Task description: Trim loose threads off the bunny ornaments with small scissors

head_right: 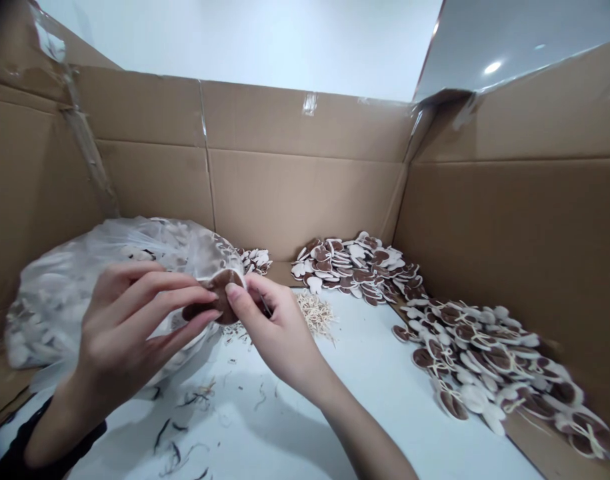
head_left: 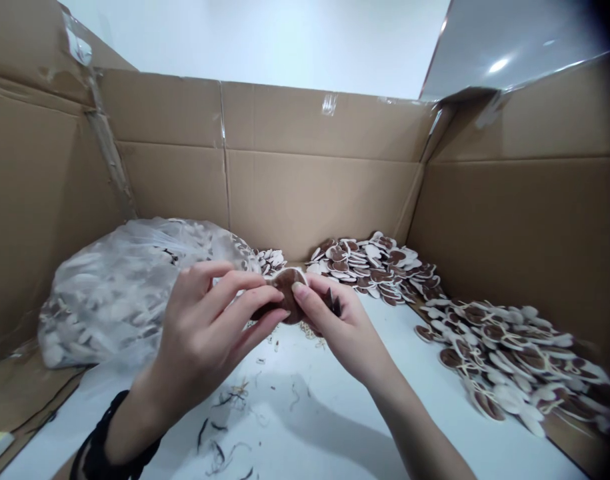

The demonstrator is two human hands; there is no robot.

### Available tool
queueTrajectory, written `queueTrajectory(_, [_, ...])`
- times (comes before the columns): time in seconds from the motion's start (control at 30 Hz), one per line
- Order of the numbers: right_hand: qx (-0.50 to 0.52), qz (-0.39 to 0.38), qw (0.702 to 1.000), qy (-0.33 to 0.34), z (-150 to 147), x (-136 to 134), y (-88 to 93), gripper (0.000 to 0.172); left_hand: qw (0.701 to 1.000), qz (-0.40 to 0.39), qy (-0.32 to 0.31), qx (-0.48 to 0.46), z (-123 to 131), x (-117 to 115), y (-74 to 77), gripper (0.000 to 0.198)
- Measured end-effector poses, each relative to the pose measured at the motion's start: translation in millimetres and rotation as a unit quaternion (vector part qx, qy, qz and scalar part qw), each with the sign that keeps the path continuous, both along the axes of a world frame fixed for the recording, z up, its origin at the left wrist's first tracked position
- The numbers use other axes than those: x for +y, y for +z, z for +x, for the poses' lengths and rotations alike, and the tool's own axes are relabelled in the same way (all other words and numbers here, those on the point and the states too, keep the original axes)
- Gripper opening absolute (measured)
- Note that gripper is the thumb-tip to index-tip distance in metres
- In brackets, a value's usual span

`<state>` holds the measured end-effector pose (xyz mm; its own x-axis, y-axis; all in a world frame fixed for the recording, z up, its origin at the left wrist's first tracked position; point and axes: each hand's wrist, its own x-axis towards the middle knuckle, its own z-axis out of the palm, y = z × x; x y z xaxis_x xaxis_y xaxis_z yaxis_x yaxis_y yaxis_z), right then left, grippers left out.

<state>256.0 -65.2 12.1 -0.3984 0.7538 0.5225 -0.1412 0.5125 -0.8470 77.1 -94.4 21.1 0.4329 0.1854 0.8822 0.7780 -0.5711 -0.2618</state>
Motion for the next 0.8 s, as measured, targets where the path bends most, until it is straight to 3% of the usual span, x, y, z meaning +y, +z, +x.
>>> queueTrajectory(0.2, [0.025, 0.026, 0.999, -0.022, -6.4, -5.2, -2.1, 0.032, 0.998, -0.029, -0.004, -0.051, 5.4, -0.7, -4.4, 0.008])
queueTrajectory(0.37, [0.011, 0.051, 0.997, -0.06, -8.8, -9.9, -8.0, 0.033, 0.999, 0.007, -0.017, -0.041, 9.6, 3.5, -7.8, 0.012])
queueTrajectory(0.57, [-0.002, 0.06, 0.998, -0.035, -7.6, -12.4, -7.9, 0.028, 0.999, 0.036, -0.014, -0.015, 11.8, 8.7, -12.2, 0.014])
queueTrajectory(0.8, [-0.012, 0.072, 0.994, -0.077, -9.7, -10.1, -8.7, 0.03, 0.998, -0.025, -0.035, -0.048, 9.0, 7.0, -8.1, 0.016])
